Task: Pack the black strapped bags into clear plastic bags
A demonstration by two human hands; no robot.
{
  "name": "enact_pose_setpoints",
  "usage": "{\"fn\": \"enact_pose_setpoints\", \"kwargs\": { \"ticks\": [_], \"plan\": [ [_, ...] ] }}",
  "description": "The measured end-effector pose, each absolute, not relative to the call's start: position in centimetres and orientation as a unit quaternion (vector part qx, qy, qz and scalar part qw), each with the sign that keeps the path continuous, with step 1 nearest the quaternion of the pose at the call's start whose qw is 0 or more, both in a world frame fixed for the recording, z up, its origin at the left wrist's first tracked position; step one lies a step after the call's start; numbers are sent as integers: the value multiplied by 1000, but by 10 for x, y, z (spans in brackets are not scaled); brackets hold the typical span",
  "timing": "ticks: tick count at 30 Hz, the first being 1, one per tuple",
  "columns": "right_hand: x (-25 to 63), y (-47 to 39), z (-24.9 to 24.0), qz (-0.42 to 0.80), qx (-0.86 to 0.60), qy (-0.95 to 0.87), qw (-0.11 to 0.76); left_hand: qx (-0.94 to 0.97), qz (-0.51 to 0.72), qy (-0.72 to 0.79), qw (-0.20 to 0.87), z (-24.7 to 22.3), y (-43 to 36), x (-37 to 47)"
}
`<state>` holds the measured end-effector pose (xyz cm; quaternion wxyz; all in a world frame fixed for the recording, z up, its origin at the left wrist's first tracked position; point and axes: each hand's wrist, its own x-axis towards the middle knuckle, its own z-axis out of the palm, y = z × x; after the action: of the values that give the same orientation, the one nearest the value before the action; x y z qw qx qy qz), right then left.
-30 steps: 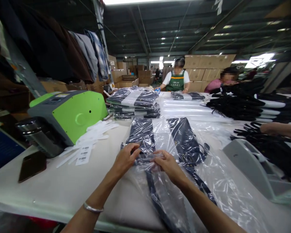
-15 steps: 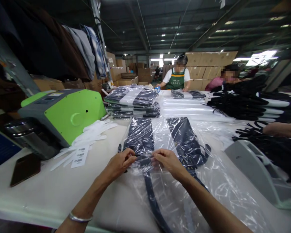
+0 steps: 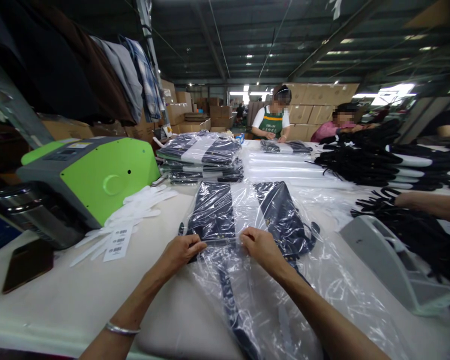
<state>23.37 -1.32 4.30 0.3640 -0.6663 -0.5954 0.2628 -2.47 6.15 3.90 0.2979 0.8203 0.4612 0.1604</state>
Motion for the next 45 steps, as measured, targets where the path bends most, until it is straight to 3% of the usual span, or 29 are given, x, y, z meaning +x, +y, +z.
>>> {"fn": "enact_pose_setpoints", "kwargs": {
  "ticks": [8,13,16,20,27,33,35,40,45],
  "plan": [
    [240,-14,47,95,-708,-665,219,833,86,538,99,30,57,-17],
    [249,-3,39,177,-717,-629,243,857,156,489,-46,40,41,-1],
    [256,7,30,224,-727,-600,247,888,205,411,-35,41,17,30],
    [264,6,34,194,-733,-606,240,920,181,346,7,19,-6,68],
    [378,-80,91,184,-729,-536,383,922,185,338,-34,-11,-5,66],
    [519,-197,97,9,-875,-346,338,922,229,302,-83,-35,10,58],
    [543,-217,83,35,-885,-310,346,922,228,302,-83,-40,15,57],
    [561,-216,52,230,-813,-253,471,920,222,315,-68,-41,17,57],
    [555,-206,62,224,-780,-245,531,922,234,300,-79,-38,17,58]
  ]
}}
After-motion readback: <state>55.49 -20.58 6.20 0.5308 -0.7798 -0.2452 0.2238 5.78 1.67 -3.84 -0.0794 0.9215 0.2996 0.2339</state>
